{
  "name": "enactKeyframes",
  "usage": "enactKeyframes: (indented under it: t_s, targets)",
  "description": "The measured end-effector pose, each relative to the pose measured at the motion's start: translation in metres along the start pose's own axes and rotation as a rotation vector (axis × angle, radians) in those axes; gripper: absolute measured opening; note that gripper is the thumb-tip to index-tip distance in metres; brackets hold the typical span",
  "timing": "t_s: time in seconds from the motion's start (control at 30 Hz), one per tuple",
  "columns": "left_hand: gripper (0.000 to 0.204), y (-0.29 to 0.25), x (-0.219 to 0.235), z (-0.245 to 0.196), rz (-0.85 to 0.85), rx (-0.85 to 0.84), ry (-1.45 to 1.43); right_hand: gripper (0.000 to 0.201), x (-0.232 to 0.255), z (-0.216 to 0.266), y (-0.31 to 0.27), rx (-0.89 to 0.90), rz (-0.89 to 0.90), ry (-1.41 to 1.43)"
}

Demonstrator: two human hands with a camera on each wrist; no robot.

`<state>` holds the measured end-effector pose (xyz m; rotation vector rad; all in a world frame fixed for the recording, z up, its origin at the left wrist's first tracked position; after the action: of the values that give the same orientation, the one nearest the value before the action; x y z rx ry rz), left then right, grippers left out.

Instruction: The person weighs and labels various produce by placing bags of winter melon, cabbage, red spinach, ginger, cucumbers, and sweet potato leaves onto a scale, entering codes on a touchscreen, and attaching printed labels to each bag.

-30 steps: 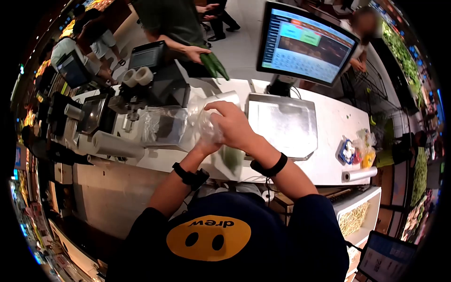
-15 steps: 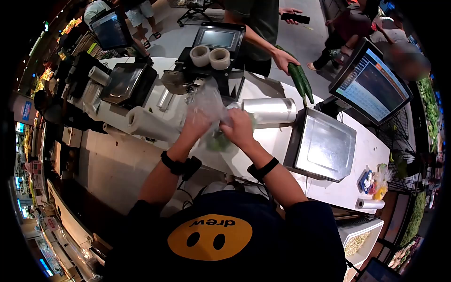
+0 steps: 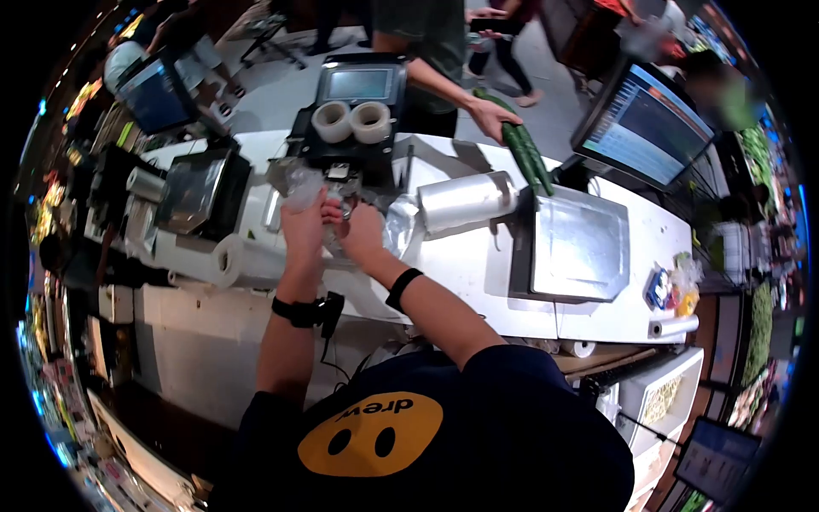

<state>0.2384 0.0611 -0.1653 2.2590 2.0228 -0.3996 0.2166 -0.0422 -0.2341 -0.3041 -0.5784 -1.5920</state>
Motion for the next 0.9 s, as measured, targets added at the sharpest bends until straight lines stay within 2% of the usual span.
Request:
enactKeyframes:
  t_s: [0.13, 0.2, 0.27, 0.3, 0.4, 0.43, 0.53, 0.57, 0.67, 0.77, 0.9]
  targets:
    - [0.017, 0.005, -0.001, 0.004, 0.008, 0.033, -0.024, 0.038, 0.003, -0.006, 0.002, 0.081, 0.023, -0.291]
    - [0.017, 0.006, -0.008, 0.003, 0.037, 0.003, -0.028, 0.037, 0.019, -0.003, 0.001, -0.033, 0.089, -0.296]
    - [0.017, 0.004, -0.004, 0.001, 0.006, 0.022, -0.019, 0.037, 0.007, -0.007, 0.001, -0.021, 0.203, -0.414]
    - [0.017, 0.002, 0.0, -0.001, -0.016, 0.028, -0.013, 0.036, 0.005, -0.008, 0.0, -0.029, 0.176, -0.39]
    - [0.018, 0.007, 0.005, 0.006, 0.002, 0.029, 0.0, 0.034, 0.024, 0.012, -0.002, -0.064, 0.372, -0.396]
    - [0.02, 0.007, 0.006, 0.008, -0.013, 0.022, -0.007, 0.043, 0.025, 0.01, 0.0, -0.089, 0.473, -0.413]
    - [0.022, 0.009, 0.009, 0.01, 0.011, 0.052, 0.023, 0.057, 0.062, 0.007, -0.022, 0.219, 0.204, -0.308]
    - [0.021, 0.009, 0.009, 0.009, 0.022, 0.049, 0.035, 0.063, 0.077, 0.003, -0.029, 0.229, 0.221, -0.306]
    - [0.019, 0.006, 0.007, 0.005, 0.076, -0.002, 0.097, 0.053, 0.14, -0.009, -0.054, 0.248, 0.126, -0.224]
    - [0.015, -0.003, -0.008, -0.004, 0.147, -0.117, 0.163, 0.043, 0.21, -0.028, -0.082, 0.23, -0.075, -0.281]
    - [0.007, -0.018, -0.039, -0.014, 0.216, -0.108, 0.358, 0.033, 0.308, -0.035, -0.106, 0.177, -0.275, -0.309]
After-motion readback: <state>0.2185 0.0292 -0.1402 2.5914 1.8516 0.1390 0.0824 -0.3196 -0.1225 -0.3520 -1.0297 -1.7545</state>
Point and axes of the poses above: each hand's wrist, its own y-axis towards the middle knuckle, its own x-axis out of the back of the hand, z = x × y, the point moved 4 cm from there along y, towards the middle knuckle, and after that the axes turned 12 degrees about z, right-handed, at the moved point
